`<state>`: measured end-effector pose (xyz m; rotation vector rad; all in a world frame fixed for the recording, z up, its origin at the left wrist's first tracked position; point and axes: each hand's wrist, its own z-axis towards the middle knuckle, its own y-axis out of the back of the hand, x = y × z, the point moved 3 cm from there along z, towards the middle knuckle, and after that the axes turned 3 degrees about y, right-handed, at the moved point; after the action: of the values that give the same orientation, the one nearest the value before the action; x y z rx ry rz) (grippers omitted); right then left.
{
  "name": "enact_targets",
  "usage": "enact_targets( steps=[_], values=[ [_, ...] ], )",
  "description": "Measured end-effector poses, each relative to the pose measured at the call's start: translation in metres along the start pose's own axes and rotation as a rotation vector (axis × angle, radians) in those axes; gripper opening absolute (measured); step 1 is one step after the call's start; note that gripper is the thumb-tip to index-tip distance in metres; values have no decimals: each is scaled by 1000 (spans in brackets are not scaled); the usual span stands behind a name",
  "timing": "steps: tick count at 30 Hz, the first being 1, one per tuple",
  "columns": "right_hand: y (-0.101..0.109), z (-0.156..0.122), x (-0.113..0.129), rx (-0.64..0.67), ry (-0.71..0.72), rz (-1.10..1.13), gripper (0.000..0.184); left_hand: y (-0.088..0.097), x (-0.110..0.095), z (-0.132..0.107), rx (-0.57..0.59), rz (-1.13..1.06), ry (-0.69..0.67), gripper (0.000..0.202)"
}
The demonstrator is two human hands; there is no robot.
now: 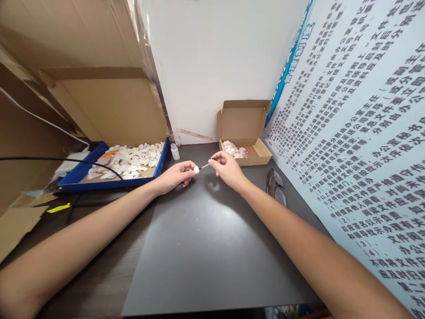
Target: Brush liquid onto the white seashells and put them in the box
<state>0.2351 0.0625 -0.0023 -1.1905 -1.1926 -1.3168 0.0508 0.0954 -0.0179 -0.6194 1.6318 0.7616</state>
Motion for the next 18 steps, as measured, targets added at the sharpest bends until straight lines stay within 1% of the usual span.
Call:
enact_targets(
  steps=[4, 8, 12, 16, 18],
  values=[
    [-1, 0, 0, 45, -9, 33, 33, 1, 2, 1, 0, 22, -13, 29],
    [0, 0, 0, 38, 16, 10, 34, 1, 2, 0, -2, 5, 1, 29],
    [-1, 0, -1, 71, 20, -6, 33, 1, 2, 1, 2, 7, -10, 28],
    [0, 0, -2, 17, 57, -53, 29, 1, 2, 1, 0, -5, -9, 29],
    [-1, 0, -2, 14, 64, -59, 28, 1, 2, 1, 2, 1, -8, 29]
  ],
)
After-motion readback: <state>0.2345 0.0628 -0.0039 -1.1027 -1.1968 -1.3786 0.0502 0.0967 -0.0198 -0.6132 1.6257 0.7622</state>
